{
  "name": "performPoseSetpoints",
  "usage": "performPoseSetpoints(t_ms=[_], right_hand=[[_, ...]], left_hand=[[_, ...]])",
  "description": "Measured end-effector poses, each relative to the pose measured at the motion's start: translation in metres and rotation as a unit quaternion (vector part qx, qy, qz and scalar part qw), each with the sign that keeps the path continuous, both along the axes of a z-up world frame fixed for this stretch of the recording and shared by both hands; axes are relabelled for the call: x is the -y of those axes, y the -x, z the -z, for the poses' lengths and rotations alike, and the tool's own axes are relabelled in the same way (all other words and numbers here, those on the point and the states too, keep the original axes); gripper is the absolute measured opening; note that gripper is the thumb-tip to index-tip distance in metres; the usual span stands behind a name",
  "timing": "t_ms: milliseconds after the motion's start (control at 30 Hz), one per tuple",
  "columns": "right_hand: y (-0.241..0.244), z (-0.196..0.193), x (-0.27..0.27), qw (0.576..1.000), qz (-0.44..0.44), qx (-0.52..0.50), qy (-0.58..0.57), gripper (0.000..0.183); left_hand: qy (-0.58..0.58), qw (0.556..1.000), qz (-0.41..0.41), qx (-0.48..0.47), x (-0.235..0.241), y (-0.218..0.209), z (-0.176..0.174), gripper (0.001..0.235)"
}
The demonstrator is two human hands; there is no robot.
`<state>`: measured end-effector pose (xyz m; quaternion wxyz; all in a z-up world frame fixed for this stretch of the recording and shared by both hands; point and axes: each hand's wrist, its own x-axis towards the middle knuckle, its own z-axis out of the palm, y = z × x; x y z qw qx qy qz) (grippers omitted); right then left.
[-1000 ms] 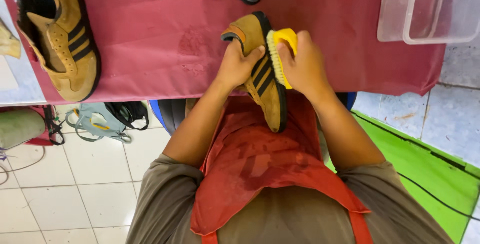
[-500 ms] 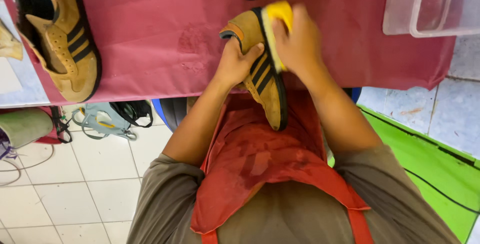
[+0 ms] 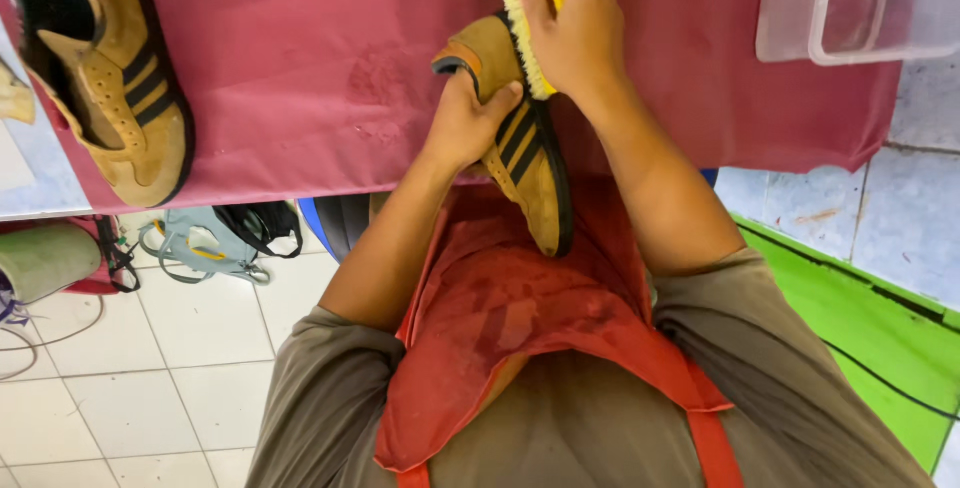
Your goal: The person cleans a brown and black sneaker by scrubbing the sole and upper with a yellow brush and a toothbrush. They wipe the shoe with a light blue cloth and a gray glove, then place the shoe on a red table.
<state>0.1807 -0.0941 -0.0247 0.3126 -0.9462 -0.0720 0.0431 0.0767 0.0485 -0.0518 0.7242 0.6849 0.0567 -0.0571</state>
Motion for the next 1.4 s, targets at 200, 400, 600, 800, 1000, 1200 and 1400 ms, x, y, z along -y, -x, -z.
performPoseSetpoints(t_ms=[200,400,600,800,1000,1200,1400], right_hand=[[0.076,-0.011,0.045,0.996,-0.018,-0.091,0.019,0.045],[-0.021,-0.009,-0.007,0.999,-0.031,-0.021,0.003,0.034],[0.068,-0.010,0.044,0.995,-0.022,-0.102,-0.009,0.035],[0.016,0.012,0.019,1.000,0.001,-0.025,-0.006,0.034],[0.057,-0.019,0.037,0.994,-0.024,-0.097,-0.035,0.029],[0.029,0.014,0.028,1.000,0.003,-0.003,-0.002,0.035],[0.045,0.000,0.034,0.999,-0.031,-0.016,-0.039,0.029]], left_hand=[[-0.019,0.996,-0.025,-0.085,0.001,-0.005,-0.017,0.033],[-0.042,0.999,0.010,-0.032,0.001,-0.001,-0.011,0.025],[-0.001,1.000,-0.013,-0.003,0.002,-0.001,0.001,0.033],[-0.012,1.000,0.005,-0.019,-0.001,0.000,-0.005,0.034],[-0.033,0.999,-0.005,0.028,0.003,0.001,-0.001,0.028],[-0.050,0.999,0.019,-0.003,-0.001,-0.003,-0.014,0.030],[-0.029,0.999,-0.009,0.014,0.003,-0.001,0.005,0.029]])
